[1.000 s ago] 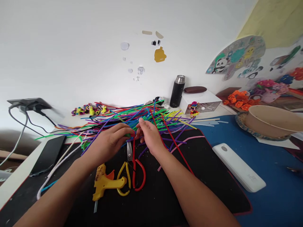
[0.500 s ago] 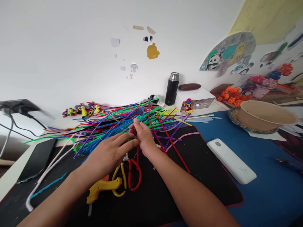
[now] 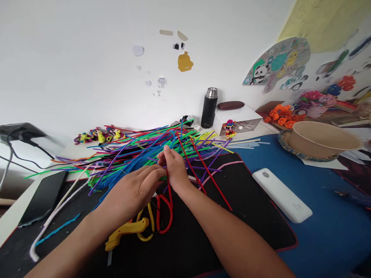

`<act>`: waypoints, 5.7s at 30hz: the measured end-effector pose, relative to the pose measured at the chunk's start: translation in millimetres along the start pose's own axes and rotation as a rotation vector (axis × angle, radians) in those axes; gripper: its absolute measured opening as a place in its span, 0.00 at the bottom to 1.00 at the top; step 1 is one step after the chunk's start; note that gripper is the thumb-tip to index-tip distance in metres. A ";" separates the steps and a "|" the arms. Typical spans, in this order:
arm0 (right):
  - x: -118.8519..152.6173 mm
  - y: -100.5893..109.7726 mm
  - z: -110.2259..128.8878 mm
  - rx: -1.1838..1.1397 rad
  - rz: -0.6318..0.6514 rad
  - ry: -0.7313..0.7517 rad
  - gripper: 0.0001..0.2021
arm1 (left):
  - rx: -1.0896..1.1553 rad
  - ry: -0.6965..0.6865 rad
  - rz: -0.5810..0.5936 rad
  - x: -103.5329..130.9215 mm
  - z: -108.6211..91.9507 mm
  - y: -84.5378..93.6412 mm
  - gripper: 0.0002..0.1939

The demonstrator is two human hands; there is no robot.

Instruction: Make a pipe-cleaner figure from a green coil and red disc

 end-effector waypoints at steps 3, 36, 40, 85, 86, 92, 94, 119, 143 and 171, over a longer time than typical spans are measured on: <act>0.4 -0.2 -0.5 0.009 0.005 0.002 0.26 | -0.021 0.022 0.016 2.9 0.2 -2.2 0.11; 4.2 -6.0 -2.9 -0.043 0.044 -0.114 0.27 | 0.006 0.076 -0.045 -4.2 -6.5 -2.7 0.07; 4.4 -5.5 -2.9 -0.039 0.043 -0.116 0.27 | -0.009 0.074 -0.041 -4.3 -7.2 -2.8 0.07; -0.9 -6.0 -11.3 -0.056 0.034 -0.080 0.25 | -0.061 0.079 -0.044 -4.8 -9.4 -5.1 0.07; -0.8 -6.0 -11.0 -0.055 0.033 -0.081 0.25 | -0.059 0.079 -0.044 -5.1 -9.4 -5.0 0.07; -0.6 -5.2 -8.6 -0.037 0.021 -0.079 0.25 | -0.074 0.090 -0.046 -6.0 -9.0 -5.5 0.07; -0.3 -4.7 -7.5 -0.030 0.020 -0.073 0.25 | -0.072 0.099 -0.044 -5.5 -8.6 -5.9 0.07; -8.6 6.8 1.5 -0.040 -0.032 0.029 0.28 | 0.035 0.326 -0.032 6.6 20.8 -6.6 0.03; -2.1 -0.7 -6.4 0.061 -0.023 0.026 0.26 | 0.001 0.191 -0.013 1.0 0.9 -13.1 0.06; 0.0 4.9 23.3 -0.031 0.086 -0.002 0.24 | 0.122 0.402 -0.285 11.0 46.0 7.3 0.11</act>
Point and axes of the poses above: each hand's wrist, its own x-axis away from the middle knuckle, its own y-axis out of the back of the hand, z = x × y, the point moved 4 cm from there along -x, towards the middle knuckle, and after that the axes turned 13 degrees about -z, right-handed, at the moved point
